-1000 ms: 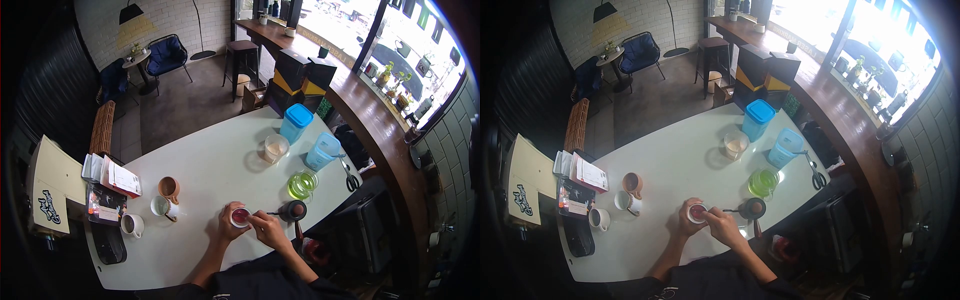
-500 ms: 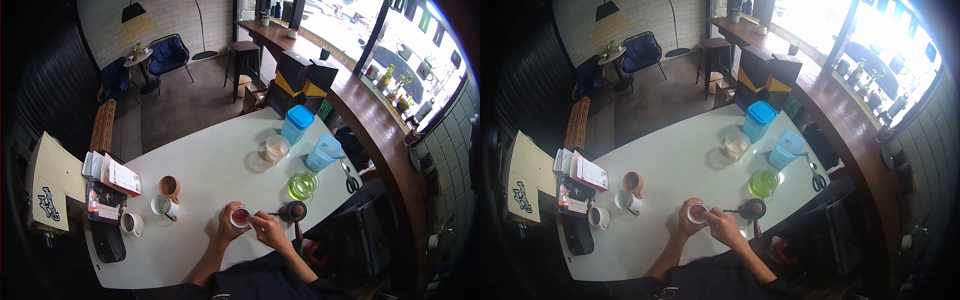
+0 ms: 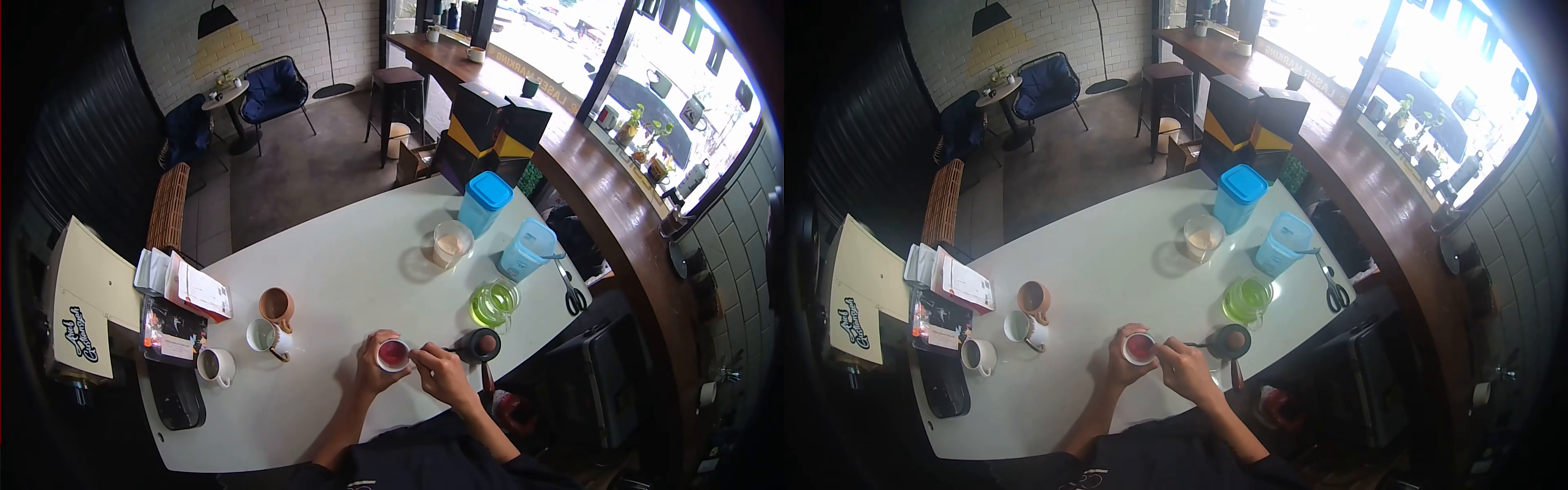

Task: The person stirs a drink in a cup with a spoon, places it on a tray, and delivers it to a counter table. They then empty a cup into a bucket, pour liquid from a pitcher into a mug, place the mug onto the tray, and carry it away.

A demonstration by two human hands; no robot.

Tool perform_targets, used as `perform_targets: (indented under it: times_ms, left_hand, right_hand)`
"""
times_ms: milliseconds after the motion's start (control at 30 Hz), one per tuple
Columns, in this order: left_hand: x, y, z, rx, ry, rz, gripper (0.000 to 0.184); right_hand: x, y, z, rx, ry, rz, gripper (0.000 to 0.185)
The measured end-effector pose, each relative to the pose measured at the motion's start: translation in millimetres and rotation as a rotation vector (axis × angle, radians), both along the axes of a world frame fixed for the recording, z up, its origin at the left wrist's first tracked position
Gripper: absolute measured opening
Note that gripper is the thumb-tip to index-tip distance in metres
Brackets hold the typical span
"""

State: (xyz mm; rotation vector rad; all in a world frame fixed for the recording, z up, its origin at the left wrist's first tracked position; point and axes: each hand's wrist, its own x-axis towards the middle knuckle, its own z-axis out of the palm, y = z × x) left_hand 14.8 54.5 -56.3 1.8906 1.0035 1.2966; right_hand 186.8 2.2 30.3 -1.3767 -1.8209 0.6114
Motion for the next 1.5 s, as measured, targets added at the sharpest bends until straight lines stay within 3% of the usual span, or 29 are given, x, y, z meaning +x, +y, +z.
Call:
perform_targets:
  times_ms: [1200,1500]
  left_hand:
    - [1.5,0.6,0.6,0.007,0.022,0.027,0.073]
    - [0.1,0.2,-2.0,0.002,0.023,0.029,0.074]
  right_hand:
    - [-3.1,6.3,3.4,-0.005,-0.011,0.013,0.021]
    - [-8.2,8.9,1.6,0.022,0.033,0.015,0.028]
